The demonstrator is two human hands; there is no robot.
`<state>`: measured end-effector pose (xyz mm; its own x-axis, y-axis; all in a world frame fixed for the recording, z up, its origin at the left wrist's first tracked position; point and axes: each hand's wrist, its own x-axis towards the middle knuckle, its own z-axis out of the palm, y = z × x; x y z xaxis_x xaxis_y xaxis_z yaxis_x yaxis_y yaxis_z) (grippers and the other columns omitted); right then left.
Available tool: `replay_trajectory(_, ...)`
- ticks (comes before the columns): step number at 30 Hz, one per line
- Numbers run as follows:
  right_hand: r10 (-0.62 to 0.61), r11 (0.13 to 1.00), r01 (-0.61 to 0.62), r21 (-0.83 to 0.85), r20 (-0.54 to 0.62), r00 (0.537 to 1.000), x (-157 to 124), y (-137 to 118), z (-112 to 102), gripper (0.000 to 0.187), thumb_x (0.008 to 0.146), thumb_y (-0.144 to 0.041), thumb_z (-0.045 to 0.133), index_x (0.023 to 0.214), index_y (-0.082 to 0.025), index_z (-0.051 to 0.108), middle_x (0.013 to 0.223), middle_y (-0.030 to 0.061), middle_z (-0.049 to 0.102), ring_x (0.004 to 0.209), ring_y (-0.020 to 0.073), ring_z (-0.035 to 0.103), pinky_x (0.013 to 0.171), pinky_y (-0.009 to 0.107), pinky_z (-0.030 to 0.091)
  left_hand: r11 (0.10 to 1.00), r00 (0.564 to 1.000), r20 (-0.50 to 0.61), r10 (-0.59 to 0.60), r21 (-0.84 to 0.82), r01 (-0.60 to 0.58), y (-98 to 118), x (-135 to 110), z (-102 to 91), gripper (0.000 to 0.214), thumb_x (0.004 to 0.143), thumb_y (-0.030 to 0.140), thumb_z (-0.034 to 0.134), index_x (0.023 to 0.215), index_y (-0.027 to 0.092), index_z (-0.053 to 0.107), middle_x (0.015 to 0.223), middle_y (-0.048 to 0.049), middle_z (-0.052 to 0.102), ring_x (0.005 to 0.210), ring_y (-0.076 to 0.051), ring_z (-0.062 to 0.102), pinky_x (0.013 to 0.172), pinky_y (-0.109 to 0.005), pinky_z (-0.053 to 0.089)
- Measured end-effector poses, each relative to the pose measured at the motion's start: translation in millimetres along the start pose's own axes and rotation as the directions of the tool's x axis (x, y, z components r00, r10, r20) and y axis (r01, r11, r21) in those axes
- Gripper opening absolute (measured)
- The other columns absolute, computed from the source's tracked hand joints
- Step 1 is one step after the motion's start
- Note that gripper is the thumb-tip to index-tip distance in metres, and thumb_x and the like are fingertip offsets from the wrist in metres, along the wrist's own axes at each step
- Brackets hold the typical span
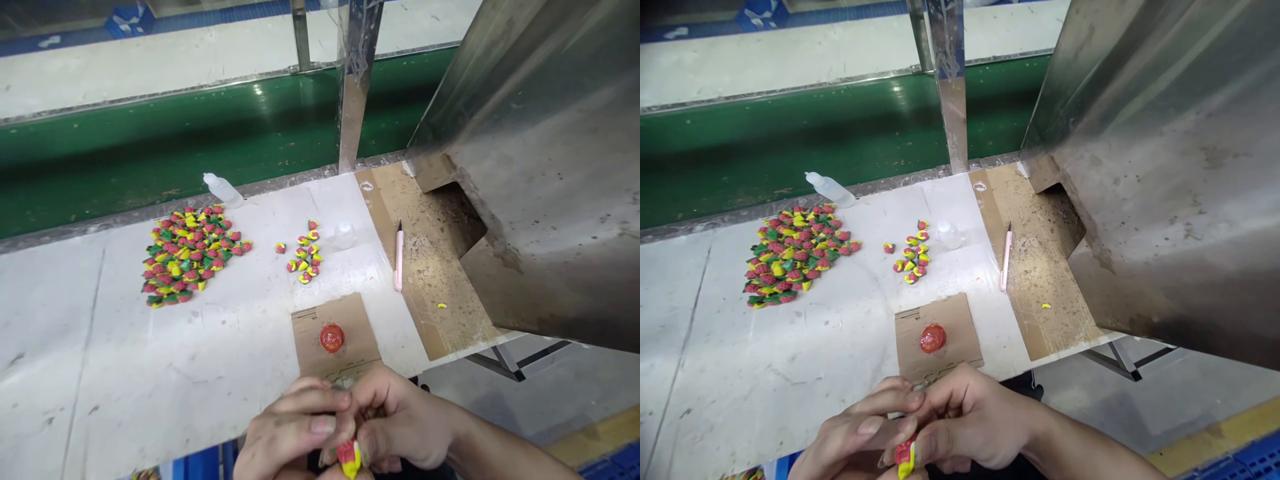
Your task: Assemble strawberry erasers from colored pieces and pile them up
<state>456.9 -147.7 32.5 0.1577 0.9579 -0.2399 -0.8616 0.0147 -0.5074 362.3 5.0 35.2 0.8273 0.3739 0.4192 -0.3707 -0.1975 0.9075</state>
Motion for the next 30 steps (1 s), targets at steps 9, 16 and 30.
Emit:
replay_trajectory(9,-0.008,0.983,0.024,0.183,-0.085,0.996,4,10,12,0.056,0.08,-0.062,0.087,0.075,-0.014,0.058,0.05,-0.0096,0.05,0.032,-0.0002,0.031,0.03,0.015,0.018,0.82,0.868,-0.161,-0.469,-0.446,0.36,4,-2,27.7,0.072,0.071,0.051,0.093,0.138,0.036,0.07,0.072,0.0047,0.086,0.08,-0.02,0.085,0.098,-0.031,0.064)
replay_trajectory(16,-0.093,0.941,0.148,0.304,-0.188,0.978,17,30,24,0.058,0.074,-0.062,0.092,0.081,-0.019,0.053,0.045,-0.0161,0.04,0.03,-0.0013,0.02,0.032,0.014,0.015,0.803,0.88,-0.081,-0.469,-0.453,0.387,-1,-7,21.8,0.044,0.082,0.047,0.087,0.124,0.034,0.078,0.083,-0.0017,0.089,0.091,-0.027,0.085,0.094,-0.037,0.066)
replay_trajectory(30,-0.408,0.911,0.41,-0.037,-0.213,0.888,21,23,38,0.054,0.078,-0.042,0.089,0.065,-0.021,0.041,0.076,-0.0015,0.041,0.064,0.0097,0.038,0.061,0.025,0.037,0.875,0.953,0.153,-0.261,-0.378,0.301,-5,1,0.3,0.04,0.094,0.041,0.078,0.131,0.034,0.066,0.08,-0.0002,0.087,0.091,-0.022,0.084,0.106,-0.041,0.06)
